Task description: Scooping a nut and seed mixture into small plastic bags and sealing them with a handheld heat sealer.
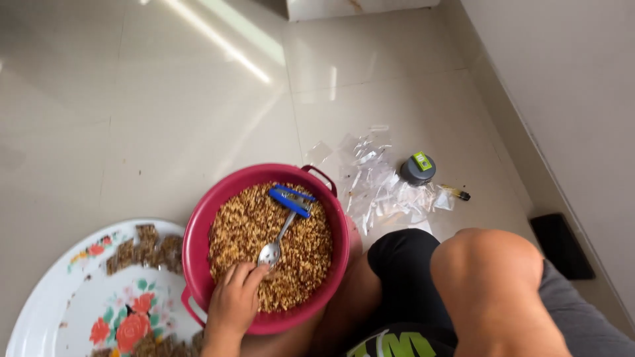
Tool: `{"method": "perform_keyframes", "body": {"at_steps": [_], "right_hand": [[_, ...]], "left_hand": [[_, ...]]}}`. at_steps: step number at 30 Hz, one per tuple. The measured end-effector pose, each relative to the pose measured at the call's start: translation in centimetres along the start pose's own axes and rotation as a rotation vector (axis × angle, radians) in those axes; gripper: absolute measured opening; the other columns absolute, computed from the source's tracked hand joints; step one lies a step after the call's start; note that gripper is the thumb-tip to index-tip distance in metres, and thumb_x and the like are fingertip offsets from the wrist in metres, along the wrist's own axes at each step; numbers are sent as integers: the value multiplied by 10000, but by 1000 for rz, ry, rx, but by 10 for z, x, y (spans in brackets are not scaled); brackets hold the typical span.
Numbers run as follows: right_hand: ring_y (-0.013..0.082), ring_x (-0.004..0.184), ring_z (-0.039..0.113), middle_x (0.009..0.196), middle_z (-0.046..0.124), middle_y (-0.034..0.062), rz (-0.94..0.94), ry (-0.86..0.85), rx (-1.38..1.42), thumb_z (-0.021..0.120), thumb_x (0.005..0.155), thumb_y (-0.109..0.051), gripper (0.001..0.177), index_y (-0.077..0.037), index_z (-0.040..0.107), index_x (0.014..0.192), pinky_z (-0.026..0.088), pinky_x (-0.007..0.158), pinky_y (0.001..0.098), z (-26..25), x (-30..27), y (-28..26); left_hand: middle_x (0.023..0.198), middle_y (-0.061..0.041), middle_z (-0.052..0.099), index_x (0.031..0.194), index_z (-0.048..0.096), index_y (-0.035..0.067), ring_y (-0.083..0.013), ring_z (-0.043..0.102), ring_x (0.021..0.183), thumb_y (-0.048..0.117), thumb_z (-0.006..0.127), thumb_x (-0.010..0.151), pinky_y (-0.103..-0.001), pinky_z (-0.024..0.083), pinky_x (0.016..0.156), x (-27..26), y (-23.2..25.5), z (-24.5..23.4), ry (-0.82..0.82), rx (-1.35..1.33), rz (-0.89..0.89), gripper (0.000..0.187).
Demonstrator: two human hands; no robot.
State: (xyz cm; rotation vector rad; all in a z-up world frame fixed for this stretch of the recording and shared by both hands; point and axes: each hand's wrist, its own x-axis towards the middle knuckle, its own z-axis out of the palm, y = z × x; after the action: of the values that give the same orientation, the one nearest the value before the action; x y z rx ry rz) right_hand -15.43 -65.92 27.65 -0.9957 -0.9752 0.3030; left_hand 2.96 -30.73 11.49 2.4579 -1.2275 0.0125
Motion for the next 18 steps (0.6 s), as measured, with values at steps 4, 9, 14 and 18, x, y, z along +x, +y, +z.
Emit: {"method": "perform_keyframes", "body": {"at_steps": [4,9,14,18], "right_hand": [[470,1002,528,1188,486,362,5,-55,-52,489,962,-584,768,149,440,1184,539,894,533,-8,-15,-4],[471,903,525,1108,496,352,-3,-111,-127,493,919,-533,702,147,474,1093,543,835,532,-6,-33,-16],[472,804,523,1028,507,341,-12,-204,-126,497,876,-481,639,145,509,1001,548,776,532,1,-41,-12],[472,725,521,964,515,333,-31,-315,-118,499,842,-440,591,143,537,928,551,729,531,-1,-30,-5]], "left_hand": [[1077,-3,628,1197,707,228,-189,654,921,15,621,847,-344,588,826,-6,-12,5,27,-43,-45,420],[1112,-72,703,1354,551,106,-225,716,972,170,517,968,-373,618,866,5,-29,15,-66,-60,-110,393],[1097,-50,699,1208,633,120,-230,730,888,162,538,964,-374,626,832,6,-10,7,-57,-72,-184,266],[1233,-15,661,1252,634,152,-263,749,935,92,546,941,-415,646,869,9,-9,9,-109,-36,-279,329]]}}
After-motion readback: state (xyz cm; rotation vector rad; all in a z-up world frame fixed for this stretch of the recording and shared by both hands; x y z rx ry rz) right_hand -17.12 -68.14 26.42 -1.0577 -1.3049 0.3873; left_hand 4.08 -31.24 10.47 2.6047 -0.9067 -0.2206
